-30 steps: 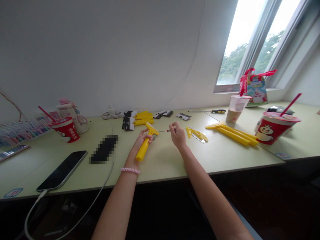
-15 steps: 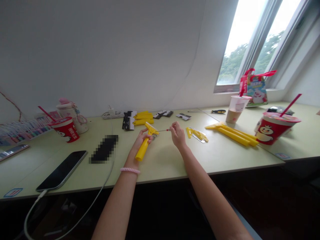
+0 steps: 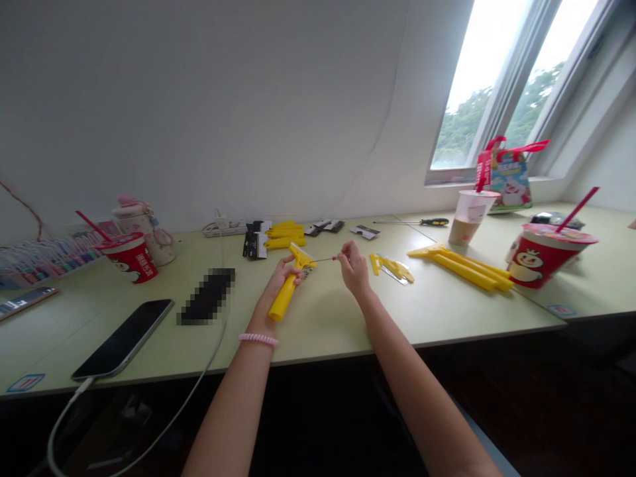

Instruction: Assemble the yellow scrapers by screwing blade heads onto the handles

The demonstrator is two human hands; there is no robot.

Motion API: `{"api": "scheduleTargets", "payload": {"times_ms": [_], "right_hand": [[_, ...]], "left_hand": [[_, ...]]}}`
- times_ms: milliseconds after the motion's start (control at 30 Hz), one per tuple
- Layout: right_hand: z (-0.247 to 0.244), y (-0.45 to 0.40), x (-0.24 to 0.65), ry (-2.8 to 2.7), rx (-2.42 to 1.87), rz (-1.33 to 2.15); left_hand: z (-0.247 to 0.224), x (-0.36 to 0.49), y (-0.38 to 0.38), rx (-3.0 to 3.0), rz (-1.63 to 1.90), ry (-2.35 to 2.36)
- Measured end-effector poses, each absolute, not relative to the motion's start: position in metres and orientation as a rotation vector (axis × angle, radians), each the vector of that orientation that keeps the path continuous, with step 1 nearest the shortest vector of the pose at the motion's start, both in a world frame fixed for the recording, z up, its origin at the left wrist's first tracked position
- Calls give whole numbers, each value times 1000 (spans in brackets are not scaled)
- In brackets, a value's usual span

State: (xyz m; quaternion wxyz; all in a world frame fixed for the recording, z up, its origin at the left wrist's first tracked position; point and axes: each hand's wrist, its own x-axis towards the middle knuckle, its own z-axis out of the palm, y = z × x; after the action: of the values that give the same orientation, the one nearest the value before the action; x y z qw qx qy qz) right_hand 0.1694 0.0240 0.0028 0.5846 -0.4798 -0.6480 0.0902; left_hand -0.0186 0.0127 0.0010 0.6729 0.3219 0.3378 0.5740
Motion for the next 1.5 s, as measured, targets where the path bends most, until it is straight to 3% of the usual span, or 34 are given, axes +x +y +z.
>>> {"api": "scheduleTargets", "payload": {"times_ms": [800,933,1133,1267,1500], "right_hand": [[4,20,168,-1599,-1109,304],[5,25,171,-1494,-1067,447],[1,45,184,-872,-872,830],[-8,57,176,-887,-933,1106],[-22,69,132,-1583,-1509,532]], "left_hand": [[1,-18,12,781,1305,767],[3,-18,11,735,1355,720],[6,-22,10,589,1468,563],[7,-24,11,531,1480,534],[10,-22,6,512,1444,530]]}}
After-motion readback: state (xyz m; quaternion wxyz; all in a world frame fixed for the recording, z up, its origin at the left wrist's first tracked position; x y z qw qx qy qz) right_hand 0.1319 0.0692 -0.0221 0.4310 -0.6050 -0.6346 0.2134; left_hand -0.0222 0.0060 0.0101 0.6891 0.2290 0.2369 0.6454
